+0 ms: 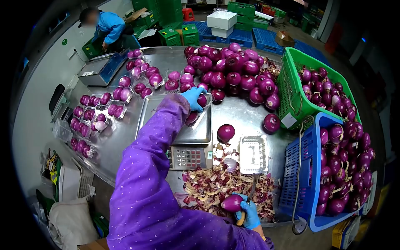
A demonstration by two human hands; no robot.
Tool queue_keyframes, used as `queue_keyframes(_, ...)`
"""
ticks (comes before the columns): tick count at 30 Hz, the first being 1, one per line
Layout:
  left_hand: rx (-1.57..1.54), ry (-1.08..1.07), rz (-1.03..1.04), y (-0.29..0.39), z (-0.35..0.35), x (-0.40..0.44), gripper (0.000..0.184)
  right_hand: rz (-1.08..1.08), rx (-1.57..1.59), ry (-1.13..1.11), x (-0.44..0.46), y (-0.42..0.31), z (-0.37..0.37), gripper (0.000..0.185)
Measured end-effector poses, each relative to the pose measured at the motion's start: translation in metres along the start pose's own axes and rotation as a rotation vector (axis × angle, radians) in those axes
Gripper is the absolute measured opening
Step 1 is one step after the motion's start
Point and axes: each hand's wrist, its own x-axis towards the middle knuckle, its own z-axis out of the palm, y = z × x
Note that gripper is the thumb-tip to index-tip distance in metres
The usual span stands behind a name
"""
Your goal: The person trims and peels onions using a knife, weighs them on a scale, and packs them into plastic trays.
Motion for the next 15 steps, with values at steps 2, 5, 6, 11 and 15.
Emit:
queue_keyframes(2,-0.225,0.117,0.044,-0.013,0.007,-0.001,0.070,-0.005,-0.007,-0.003,0.000,-0.002,0.000,0.052)
queue_keyframes(5,-0.417,0.453,0.072,-0.026,0.004,-0.027,0.065,-0.026,0.005,-0.011,-0.002,-0.003,0.000,0.052)
queue_keyframes(6,-0.472,0.558,0.088,-0.036,0.012,-0.038,0.064,-0.035,0.012,-0.011,-0.002,-0.003,-0.002,0.051)
queue_keyframes(11,-0.471,0.850,0.000,-0.013,0.044,-0.118,0.051,-0.009,0.034,-0.013,-0.002,-0.001,-0.002,0.052)
queue_keyframes(15,-0.725,1.073,-0.089,-0.040,0.055,-0.150,0.045,-0.003,-0.014,0.001,-0.003,-0.004,0.008,0.053)
